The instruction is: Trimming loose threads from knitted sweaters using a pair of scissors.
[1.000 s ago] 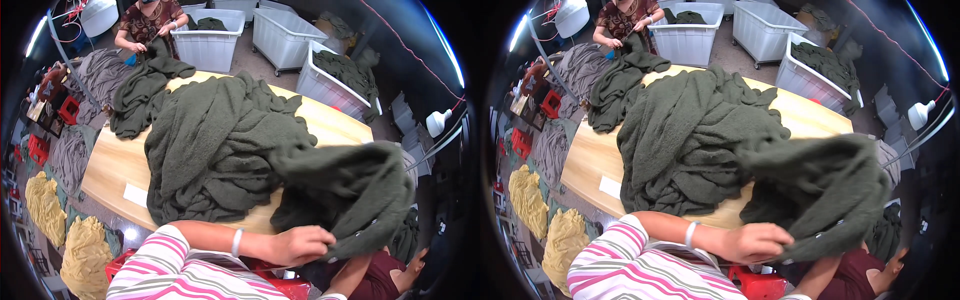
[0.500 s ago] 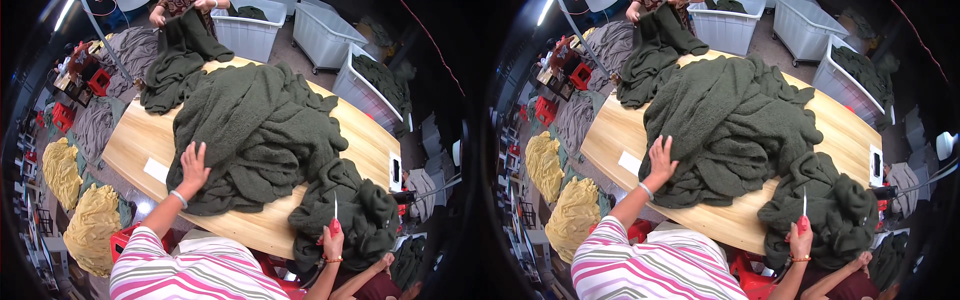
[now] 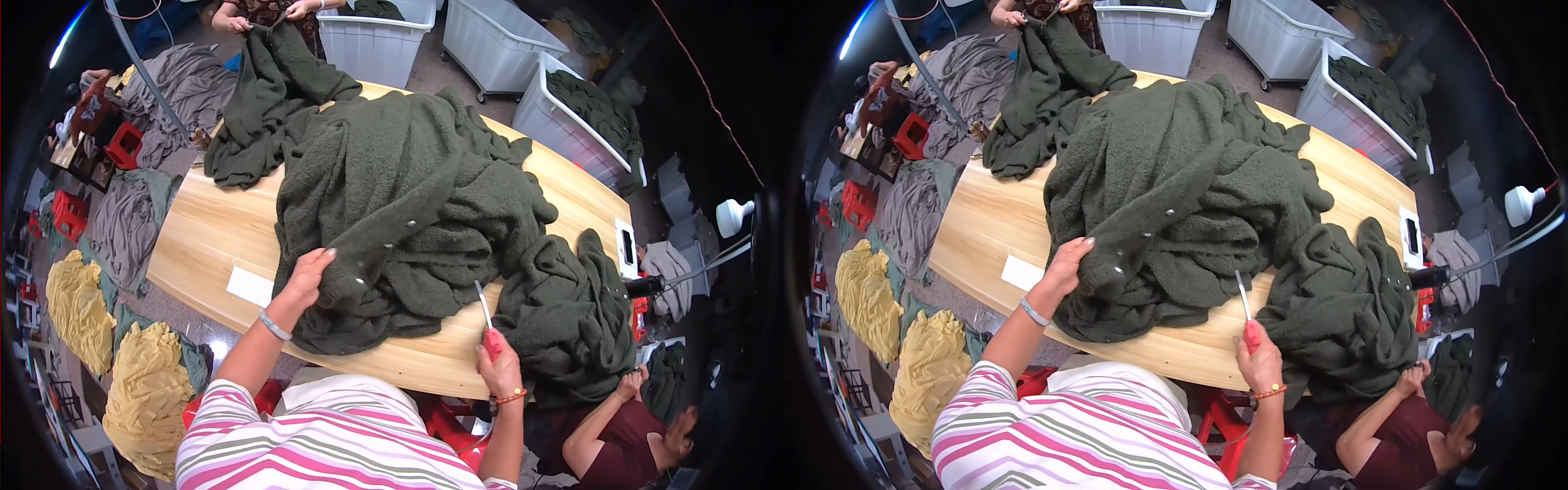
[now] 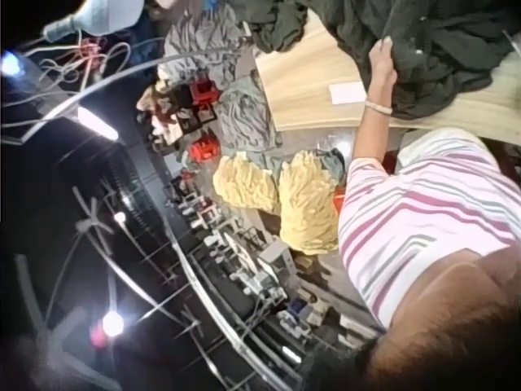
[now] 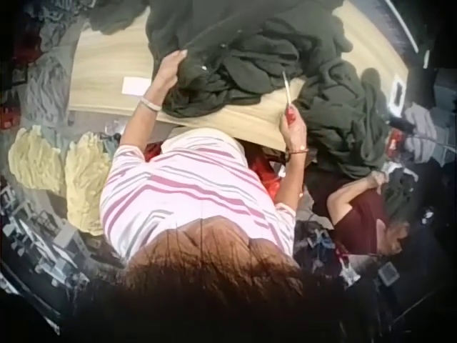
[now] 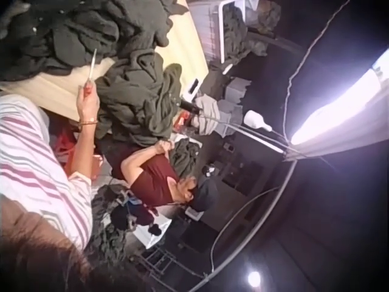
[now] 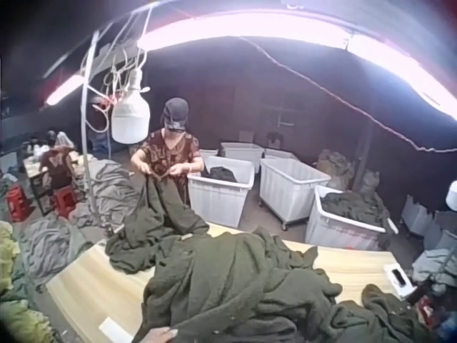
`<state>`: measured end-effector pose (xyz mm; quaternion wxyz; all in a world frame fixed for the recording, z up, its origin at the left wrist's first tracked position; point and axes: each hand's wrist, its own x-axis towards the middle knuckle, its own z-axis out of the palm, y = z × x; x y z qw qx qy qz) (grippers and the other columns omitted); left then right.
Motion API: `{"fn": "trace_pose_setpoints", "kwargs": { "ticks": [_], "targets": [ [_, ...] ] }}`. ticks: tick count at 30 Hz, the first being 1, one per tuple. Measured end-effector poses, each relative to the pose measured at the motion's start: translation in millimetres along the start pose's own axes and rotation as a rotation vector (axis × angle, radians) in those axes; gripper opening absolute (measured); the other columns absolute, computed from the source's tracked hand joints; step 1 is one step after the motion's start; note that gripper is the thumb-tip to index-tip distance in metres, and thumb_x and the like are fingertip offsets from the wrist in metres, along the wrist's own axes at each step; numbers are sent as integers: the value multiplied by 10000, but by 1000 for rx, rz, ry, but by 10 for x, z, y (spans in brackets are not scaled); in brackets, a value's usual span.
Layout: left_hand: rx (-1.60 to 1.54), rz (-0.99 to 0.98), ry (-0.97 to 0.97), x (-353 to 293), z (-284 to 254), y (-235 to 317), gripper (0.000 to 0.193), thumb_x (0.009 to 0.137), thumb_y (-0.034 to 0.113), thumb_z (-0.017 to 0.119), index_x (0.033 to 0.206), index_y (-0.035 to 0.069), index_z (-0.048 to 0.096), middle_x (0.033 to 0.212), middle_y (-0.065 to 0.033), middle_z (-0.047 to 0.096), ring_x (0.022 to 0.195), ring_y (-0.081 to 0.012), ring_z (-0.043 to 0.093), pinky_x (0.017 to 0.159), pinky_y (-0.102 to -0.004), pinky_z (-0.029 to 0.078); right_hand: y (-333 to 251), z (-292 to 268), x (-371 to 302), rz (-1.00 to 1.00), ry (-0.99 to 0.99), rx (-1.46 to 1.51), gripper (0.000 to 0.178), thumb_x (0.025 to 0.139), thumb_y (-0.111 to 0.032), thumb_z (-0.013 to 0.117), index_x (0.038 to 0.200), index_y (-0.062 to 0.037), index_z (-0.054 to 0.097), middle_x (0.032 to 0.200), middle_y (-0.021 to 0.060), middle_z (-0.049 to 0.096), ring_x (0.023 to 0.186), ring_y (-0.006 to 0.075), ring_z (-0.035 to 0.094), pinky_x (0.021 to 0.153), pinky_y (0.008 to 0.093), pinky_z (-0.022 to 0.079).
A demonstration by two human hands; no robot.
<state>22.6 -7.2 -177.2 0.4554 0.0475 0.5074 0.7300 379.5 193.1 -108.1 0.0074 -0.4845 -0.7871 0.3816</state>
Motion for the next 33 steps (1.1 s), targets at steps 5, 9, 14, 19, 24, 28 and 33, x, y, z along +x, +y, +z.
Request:
{"fn": "trace_pose_setpoints", "kwargs": {
  "ticks": [5,9,14,19,24,28,33],
  "targets": [
    [1198,650,349,-16,-317,-69,361,850,123,651,1186,29,561,1123,-146,594,1031,-304,563,896,-399,451,-405,379,-180,-8,-55,-80,454,868,-300,645,1278,-130,551,919,256,659,900,458,629,799,506,495],
    [1373,1079,88,-163,590,286,719,741,249,781,1353,61,454,1338,-185,439,1240,-374,424,1031,-470,338,-625,667,-249,-43,-46,-96,445,872,-284,645,1276,-129,542,873,236,663,860,445,637,774,497,496],
    [1530,1061,-55,547,940,80,792,691,189,804,1383,95,430,1322,-181,434,1207,-365,447,967,-438,381,-987,790,-235,-100,22,-134,418,884,-269,636,1275,-154,546,874,237,660,872,458,621,770,508,495],
    [895,614,-252,1186,665,-51,273,794,116,701,1039,4,660,854,-52,653,766,-198,628,693,-341,507,-1175,784,-224,-58,74,-104,407,885,-287,637,1262,-158,553,876,234,663,860,461,621,753,522,493],
    [245,169,-401,1207,406,3,188,914,87,623,1078,-2,650,967,-25,683,828,-98,623,736,-274,525,-1387,764,-165,-137,89,-77,372,881,-325,648,1201,-144,591,891,207,682,860,426,645,770,492,505],
    [160,230,-457,1136,341,14,221,917,79,617,1122,-3,627,1034,-36,673,895,-104,624,783,-267,523,-1416,771,-75,-166,1,-157,374,879,-358,643,1184,-146,602,903,194,688,877,419,646,800,487,502],
    [47,176,-398,1145,200,-71,340,857,-35,527,1189,-6,594,1101,-55,669,982,-143,633,898,-299,499,-1480,722,35,-229,-59,-189,340,888,-326,621,1151,-112,592,847,201,683,861,408,652,792,499,494]
  ]
}}
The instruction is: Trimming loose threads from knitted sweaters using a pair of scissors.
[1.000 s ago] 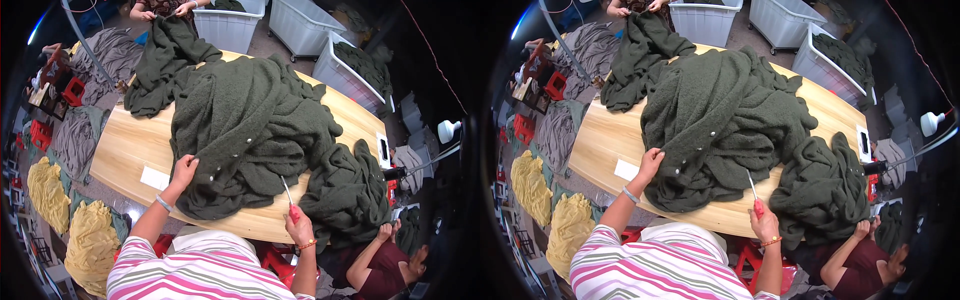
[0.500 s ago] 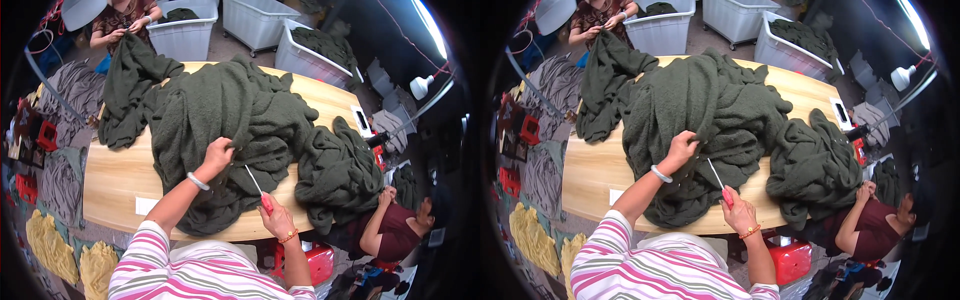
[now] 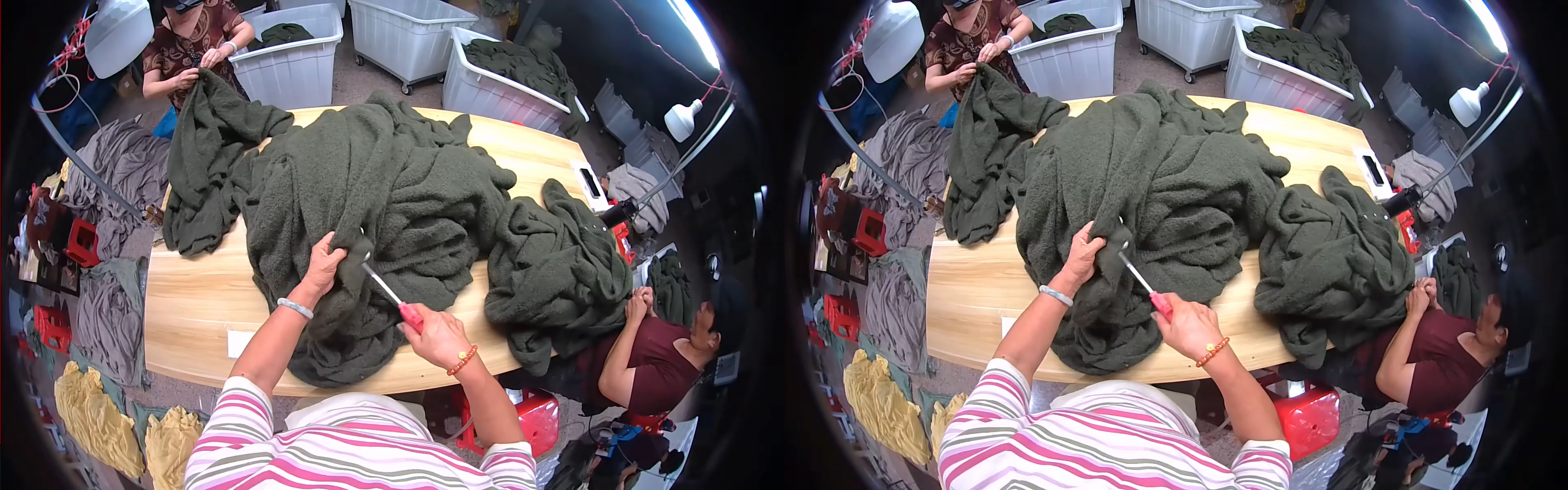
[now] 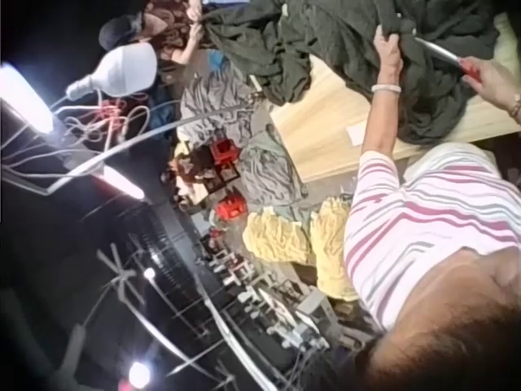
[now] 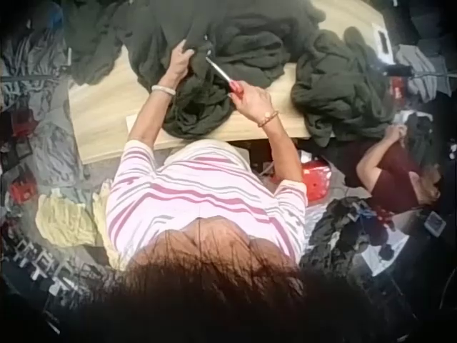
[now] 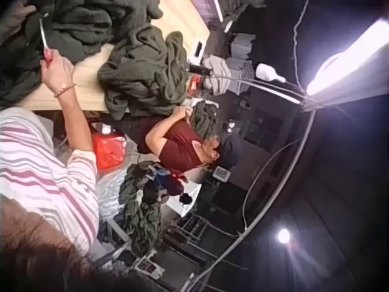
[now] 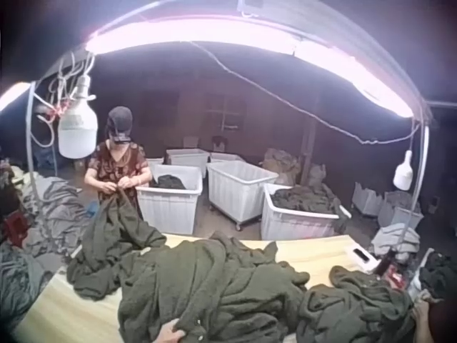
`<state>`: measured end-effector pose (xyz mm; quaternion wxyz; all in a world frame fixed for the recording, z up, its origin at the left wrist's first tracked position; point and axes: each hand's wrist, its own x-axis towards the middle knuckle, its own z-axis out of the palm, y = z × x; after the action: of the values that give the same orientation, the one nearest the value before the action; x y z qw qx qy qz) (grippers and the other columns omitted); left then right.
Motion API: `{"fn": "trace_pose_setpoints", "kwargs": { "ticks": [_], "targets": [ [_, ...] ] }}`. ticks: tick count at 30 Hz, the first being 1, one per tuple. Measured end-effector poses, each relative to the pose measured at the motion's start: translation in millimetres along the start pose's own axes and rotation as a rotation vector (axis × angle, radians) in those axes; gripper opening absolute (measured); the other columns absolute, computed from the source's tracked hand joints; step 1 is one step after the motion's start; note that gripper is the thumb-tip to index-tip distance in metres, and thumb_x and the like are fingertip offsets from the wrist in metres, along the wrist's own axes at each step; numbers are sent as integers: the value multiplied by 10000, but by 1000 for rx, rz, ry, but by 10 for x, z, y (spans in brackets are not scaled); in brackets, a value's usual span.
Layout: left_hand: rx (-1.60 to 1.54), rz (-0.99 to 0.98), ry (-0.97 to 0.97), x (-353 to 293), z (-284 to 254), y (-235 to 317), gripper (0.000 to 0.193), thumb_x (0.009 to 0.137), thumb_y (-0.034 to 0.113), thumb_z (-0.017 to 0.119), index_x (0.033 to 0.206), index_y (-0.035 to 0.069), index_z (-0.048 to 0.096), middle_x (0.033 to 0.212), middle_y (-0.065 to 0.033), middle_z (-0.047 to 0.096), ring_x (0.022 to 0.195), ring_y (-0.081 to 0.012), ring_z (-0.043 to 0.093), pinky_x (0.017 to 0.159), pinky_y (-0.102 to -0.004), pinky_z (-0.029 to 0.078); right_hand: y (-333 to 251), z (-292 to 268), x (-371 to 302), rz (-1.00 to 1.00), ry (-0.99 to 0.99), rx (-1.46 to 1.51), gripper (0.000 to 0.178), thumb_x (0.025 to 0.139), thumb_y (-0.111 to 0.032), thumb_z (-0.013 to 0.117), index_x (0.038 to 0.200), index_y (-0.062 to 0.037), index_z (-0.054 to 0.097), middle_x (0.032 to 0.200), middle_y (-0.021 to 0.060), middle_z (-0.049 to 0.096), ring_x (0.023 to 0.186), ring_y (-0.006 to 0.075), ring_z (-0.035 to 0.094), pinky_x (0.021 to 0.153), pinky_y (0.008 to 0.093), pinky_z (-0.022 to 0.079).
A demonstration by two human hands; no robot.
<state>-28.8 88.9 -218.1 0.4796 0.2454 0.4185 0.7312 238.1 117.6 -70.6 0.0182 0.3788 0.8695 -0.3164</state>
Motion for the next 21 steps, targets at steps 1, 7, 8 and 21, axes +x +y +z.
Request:
{"fn": "trace_pose_setpoints", "kwargs": {
  "ticks": [1,7,8,21],
  "targets": [
    [1,2,6,13,-24,-35,340,857,-35,527,1189,-6,594,1101,-55,669,982,-143,633,898,-299,499,-13,-1,-3,-5,-4,0,340,888,-326,621,1151,-112,592,847,201,683,861,408,652,792,499,494],
    [-130,-24,198,18,171,49,435,815,-19,452,1235,-6,562,1142,-50,646,1006,-147,606,894,-302,484,151,30,-97,-34,-23,33,358,894,-328,621,1194,-137,584,870,193,689,861,413,650,793,502,491],
    [-127,-78,207,-4,163,89,358,884,103,551,1228,9,570,1162,-40,634,1040,-144,587,907,-314,476,161,25,-115,-29,-30,39,364,896,-331,620,1205,-143,581,872,192,690,862,414,649,792,504,490],
    [186,-54,74,-55,273,247,249,834,67,740,1057,-23,677,988,-59,706,843,-123,660,771,-278,541,210,-104,78,19,51,15,367,883,-345,639,1167,-114,605,869,194,682,855,414,645,779,487,506]
  ]
}}
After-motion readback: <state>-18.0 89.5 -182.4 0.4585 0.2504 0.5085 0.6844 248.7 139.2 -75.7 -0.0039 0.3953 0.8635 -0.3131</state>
